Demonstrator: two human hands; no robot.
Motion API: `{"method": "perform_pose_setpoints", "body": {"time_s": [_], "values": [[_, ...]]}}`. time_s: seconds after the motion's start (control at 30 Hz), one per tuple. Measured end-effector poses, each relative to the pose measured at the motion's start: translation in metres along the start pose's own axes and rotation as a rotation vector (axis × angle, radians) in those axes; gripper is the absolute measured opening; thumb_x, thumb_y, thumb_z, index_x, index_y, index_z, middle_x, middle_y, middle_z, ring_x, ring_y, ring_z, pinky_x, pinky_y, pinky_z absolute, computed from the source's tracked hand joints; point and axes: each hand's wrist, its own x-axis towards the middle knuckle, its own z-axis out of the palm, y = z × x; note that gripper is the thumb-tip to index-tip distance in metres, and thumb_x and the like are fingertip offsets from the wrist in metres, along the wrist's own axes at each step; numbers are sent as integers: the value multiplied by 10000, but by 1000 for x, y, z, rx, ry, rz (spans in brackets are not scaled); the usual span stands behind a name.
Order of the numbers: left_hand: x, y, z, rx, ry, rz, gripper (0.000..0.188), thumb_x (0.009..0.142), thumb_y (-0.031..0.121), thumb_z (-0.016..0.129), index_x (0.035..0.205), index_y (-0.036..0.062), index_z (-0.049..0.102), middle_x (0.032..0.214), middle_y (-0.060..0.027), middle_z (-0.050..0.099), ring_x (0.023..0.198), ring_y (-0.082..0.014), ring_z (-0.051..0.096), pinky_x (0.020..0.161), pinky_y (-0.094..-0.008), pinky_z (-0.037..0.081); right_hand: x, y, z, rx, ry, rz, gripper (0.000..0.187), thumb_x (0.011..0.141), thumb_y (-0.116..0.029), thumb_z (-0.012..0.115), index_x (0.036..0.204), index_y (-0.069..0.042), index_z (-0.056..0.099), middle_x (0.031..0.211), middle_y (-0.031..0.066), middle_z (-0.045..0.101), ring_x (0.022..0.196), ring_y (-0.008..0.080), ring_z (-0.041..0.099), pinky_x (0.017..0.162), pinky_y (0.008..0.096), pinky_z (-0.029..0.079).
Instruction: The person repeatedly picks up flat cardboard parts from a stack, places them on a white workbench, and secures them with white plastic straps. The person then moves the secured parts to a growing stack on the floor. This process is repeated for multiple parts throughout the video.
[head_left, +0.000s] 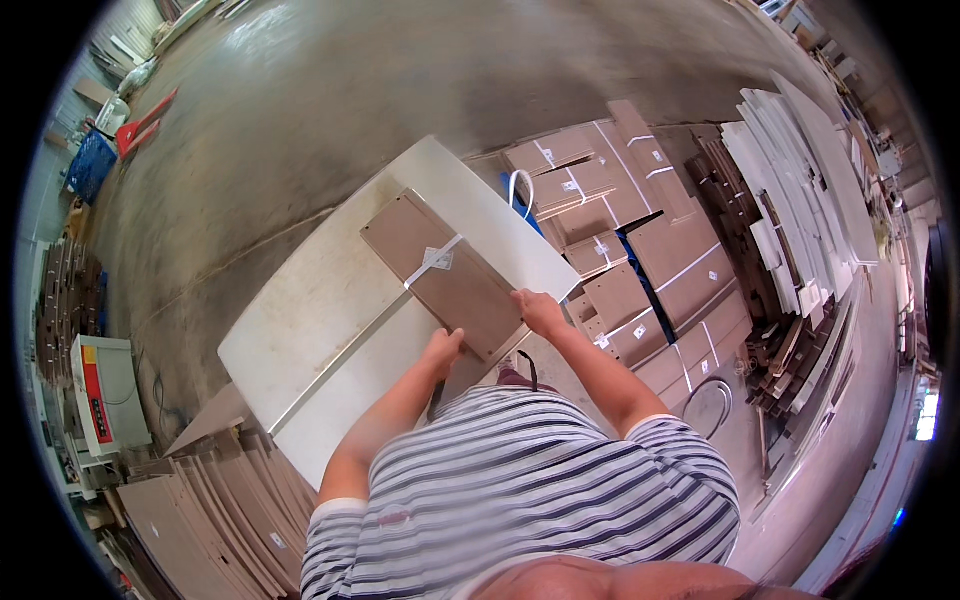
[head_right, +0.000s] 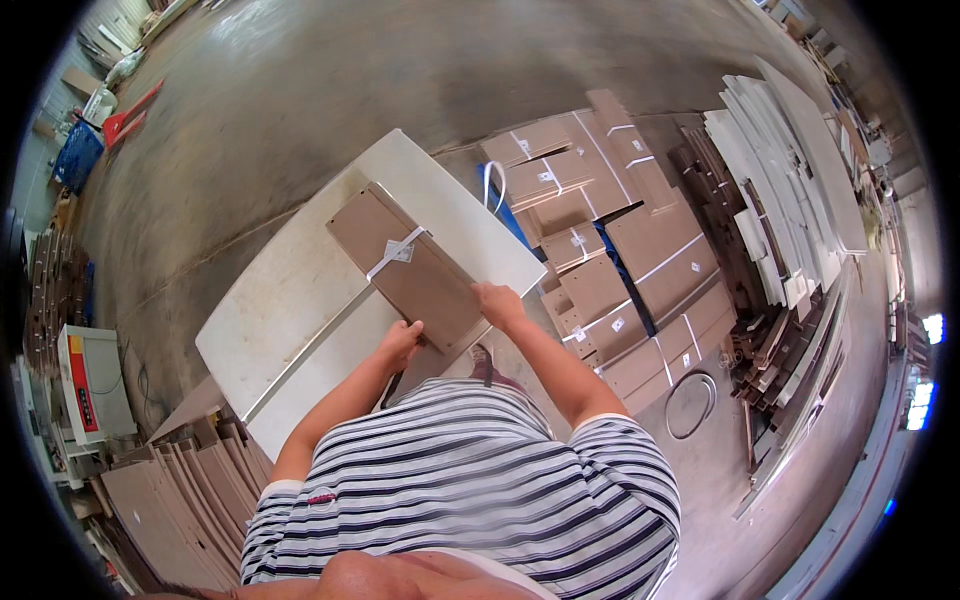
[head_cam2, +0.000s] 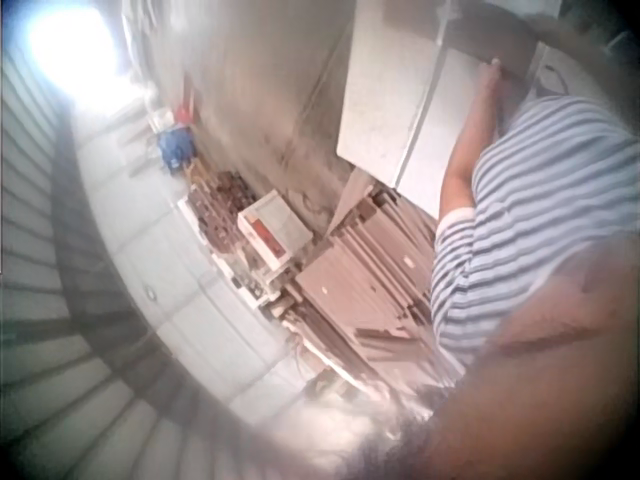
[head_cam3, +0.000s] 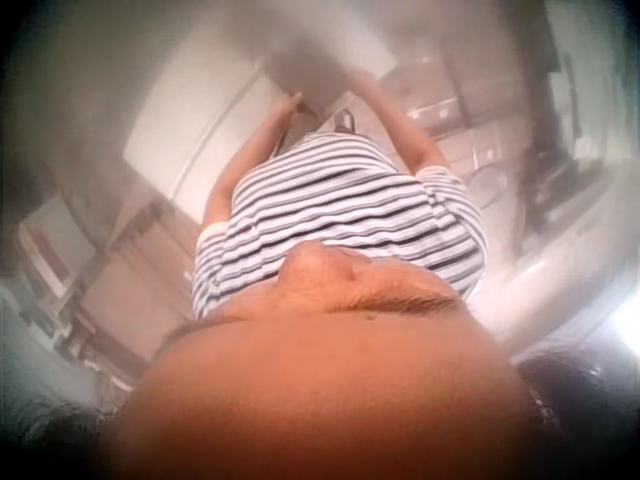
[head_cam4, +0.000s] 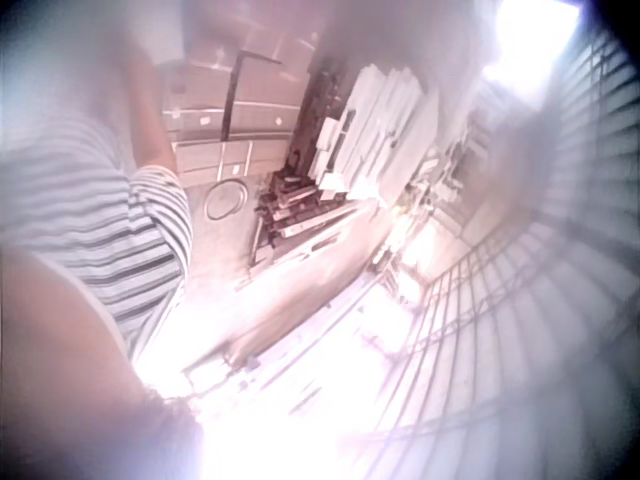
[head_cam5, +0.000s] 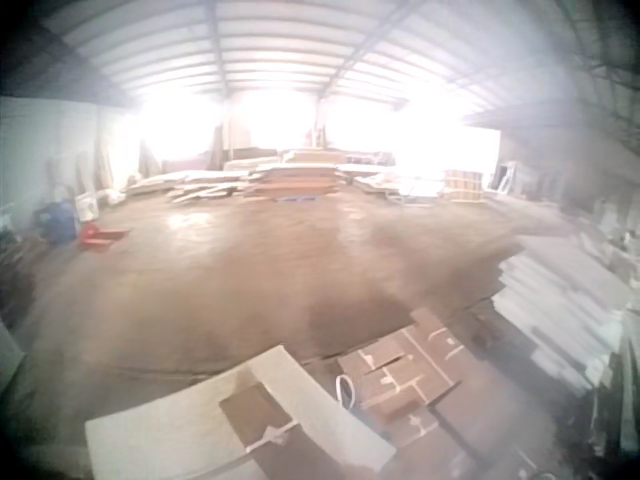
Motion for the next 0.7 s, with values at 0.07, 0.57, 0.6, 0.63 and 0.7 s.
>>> {"method": "perform_pose_setpoints", "body": {"time_s": [0.07, 0.57, 0.6, 0.63, 0.7], "values": [[2, -2, -1, 0, 9, -21, 306, 989, 226, 488, 1160, -21, 542, 1099, -119, 625, 965, -226, 600, 814, -359, 477, 3, 3, 1, -45, -33, -6, 359, 970, -342, 367, 1113, -128, 617, 1007, 176, 659, 922, 408, 623, 825, 498, 488], [-17, -37, -13, 114, -338, 159, 575, 978, 437, 480, 1197, -94, 501, 1083, -203, 605, 932, -329, 623, 768, -445, 548, 24, -10, -19, 45, -199, 143, 572, 931, -535, 430, 972, -18, 671, 955, 214, 681, 919, 379, 647, 825, 454, 500], [-27, -18, 0, 112, -311, 111, 592, 976, 449, 478, 1204, -97, 497, 1083, -204, 608, 911, -327, 631, 740, -433, 558, 23, -6, -23, 53, -212, 148, 564, 924, -527, 444, 991, -14, 668, 951, 213, 683, 917, 379, 647, 828, 452, 499], [-40, -2, 15, -74, -243, -23, 625, 967, 487, 473, 1170, -101, 526, 1032, -195, 627, 828, -296, 637, 650, -392, 546, 25, 2, -20, 51, -205, 149, 564, 922, -528, 447, 990, -14, 669, 953, 213, 682, 919, 381, 646, 830, 454, 499], [-89, 53, 46, -123, -101, -103, 672, 953, 544, 461, 1104, -101, 576, 929, -172, 651, 703, -243, 628, 531, -339, 505, 30, 13, -11, 53, -202, 135, 564, 918, -530, 452, 986, -15, 671, 956, 213, 682, 924, 383, 644, 833, 458, 497]]}}
